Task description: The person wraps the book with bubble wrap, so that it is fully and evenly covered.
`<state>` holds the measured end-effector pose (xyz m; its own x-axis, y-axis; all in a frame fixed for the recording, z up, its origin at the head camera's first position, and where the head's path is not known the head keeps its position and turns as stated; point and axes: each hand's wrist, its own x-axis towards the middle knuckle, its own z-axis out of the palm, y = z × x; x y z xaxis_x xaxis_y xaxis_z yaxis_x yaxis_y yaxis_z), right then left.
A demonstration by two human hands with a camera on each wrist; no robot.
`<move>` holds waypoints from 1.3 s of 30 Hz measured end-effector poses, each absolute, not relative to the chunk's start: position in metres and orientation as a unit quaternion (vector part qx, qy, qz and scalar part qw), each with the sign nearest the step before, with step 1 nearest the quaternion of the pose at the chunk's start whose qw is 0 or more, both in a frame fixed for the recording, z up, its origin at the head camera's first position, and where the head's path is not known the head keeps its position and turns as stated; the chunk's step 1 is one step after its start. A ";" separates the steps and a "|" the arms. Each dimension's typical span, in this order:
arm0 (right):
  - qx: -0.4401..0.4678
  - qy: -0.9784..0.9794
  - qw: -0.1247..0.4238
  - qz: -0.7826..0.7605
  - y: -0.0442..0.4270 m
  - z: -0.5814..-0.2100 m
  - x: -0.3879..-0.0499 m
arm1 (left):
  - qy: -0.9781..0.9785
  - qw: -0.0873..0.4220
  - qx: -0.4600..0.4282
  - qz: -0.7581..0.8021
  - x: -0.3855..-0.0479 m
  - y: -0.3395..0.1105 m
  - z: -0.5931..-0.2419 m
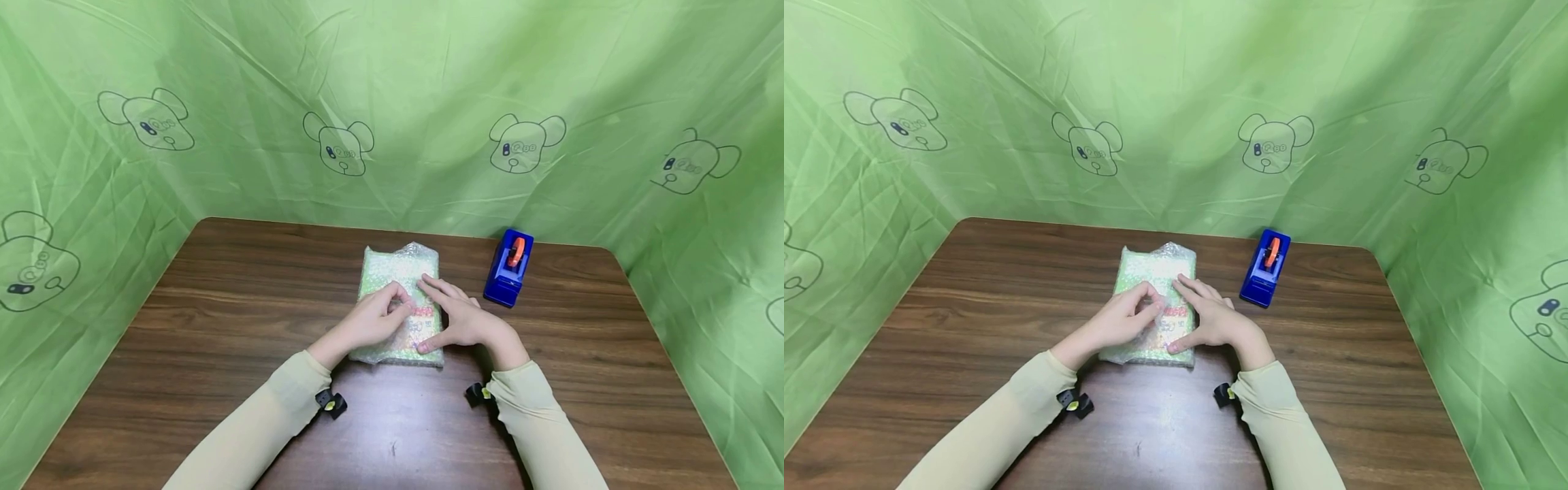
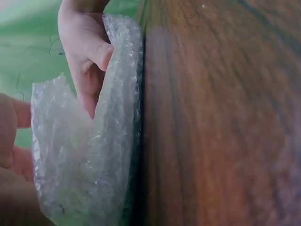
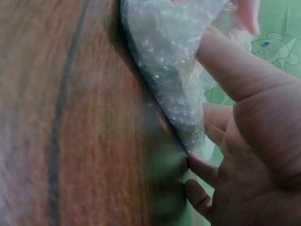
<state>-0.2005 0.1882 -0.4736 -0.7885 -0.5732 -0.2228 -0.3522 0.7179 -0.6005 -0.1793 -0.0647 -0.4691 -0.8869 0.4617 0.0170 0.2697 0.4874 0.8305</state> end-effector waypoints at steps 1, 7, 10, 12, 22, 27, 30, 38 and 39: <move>-0.257 0.905 0.200 -0.275 0.188 -0.474 -0.201 | 0.855 0.107 0.216 0.458 -0.179 -0.065 -0.469; -0.268 0.905 0.189 -0.270 0.189 -0.475 -0.201 | 0.858 0.096 0.249 0.440 -0.185 -0.069 -0.479; -0.275 0.904 0.182 -0.272 0.190 -0.476 -0.201 | 0.861 0.115 0.242 0.431 -0.183 -0.067 -0.473; -0.279 0.904 0.177 -0.273 0.191 -0.477 -0.200 | 0.863 0.124 0.239 0.428 -0.184 -0.067 -0.474; -0.290 0.894 0.178 -0.291 0.196 -0.477 -0.202 | 0.862 0.143 0.224 0.431 -0.184 -0.066 -0.471; -0.301 0.879 0.186 -0.320 0.199 -0.476 -0.204 | 0.864 0.141 0.221 0.431 -0.184 -0.066 -0.471; -0.307 0.871 0.190 -0.334 0.200 -0.476 -0.205 | 0.863 0.143 0.220 0.431 -0.184 -0.066 -0.471; -0.299 0.874 0.193 -0.332 0.198 -0.474 -0.203 | 0.845 0.166 0.232 0.452 -0.186 -0.073 -0.467; -0.296 0.875 0.196 -0.330 0.198 -0.474 -0.203 | 0.844 0.167 0.236 0.451 -0.187 -0.075 -0.466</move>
<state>-0.2032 0.1979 -0.4739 -0.7481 -0.6471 -0.1471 -0.3891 0.6073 -0.6927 -0.1871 -0.0754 -0.4662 -0.8331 0.5488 -0.0684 0.2480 0.4813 0.8407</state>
